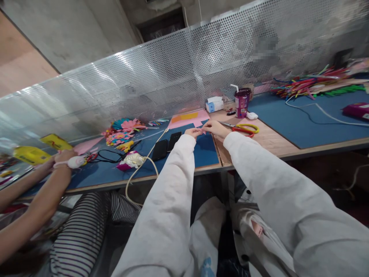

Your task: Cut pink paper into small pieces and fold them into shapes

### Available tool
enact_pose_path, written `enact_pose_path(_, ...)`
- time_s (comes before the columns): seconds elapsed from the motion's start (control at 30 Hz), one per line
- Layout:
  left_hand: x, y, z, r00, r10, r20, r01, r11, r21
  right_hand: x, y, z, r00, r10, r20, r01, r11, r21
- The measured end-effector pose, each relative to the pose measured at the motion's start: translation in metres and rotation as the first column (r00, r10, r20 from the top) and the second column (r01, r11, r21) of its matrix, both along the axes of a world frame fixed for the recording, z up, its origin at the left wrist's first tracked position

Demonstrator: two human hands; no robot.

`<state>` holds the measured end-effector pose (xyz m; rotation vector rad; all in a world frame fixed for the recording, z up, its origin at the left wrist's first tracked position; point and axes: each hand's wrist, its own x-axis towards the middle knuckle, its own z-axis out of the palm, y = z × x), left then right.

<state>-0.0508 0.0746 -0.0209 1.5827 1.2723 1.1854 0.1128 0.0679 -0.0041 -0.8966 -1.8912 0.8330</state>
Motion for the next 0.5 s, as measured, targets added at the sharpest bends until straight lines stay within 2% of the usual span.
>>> enact_pose_path(0.1,0.000,0.001,0.000,1.000,0.014,-0.005,-0.014,1.000,0.010,-0.002,0.000,0.000,0.998,-0.041,0.052,0.038,0.997,0.073)
enact_pose_path(0.27,-0.002,0.002,-0.002,1.000,0.010,-0.015,-0.010,1.000,0.007,-0.008,-0.004,0.000,0.990,-0.133,0.055,0.127,0.987,0.095)
enact_pose_path(0.4,-0.001,0.000,-0.001,0.998,0.004,0.068,-0.005,1.000,0.010,-0.012,-0.009,0.003,0.981,-0.189,0.032,0.186,0.979,0.089)
enact_pose_path(0.5,0.000,-0.002,0.003,0.994,0.012,0.108,-0.013,1.000,0.010,-0.012,-0.010,0.005,0.983,-0.182,0.004,0.181,0.980,0.089)
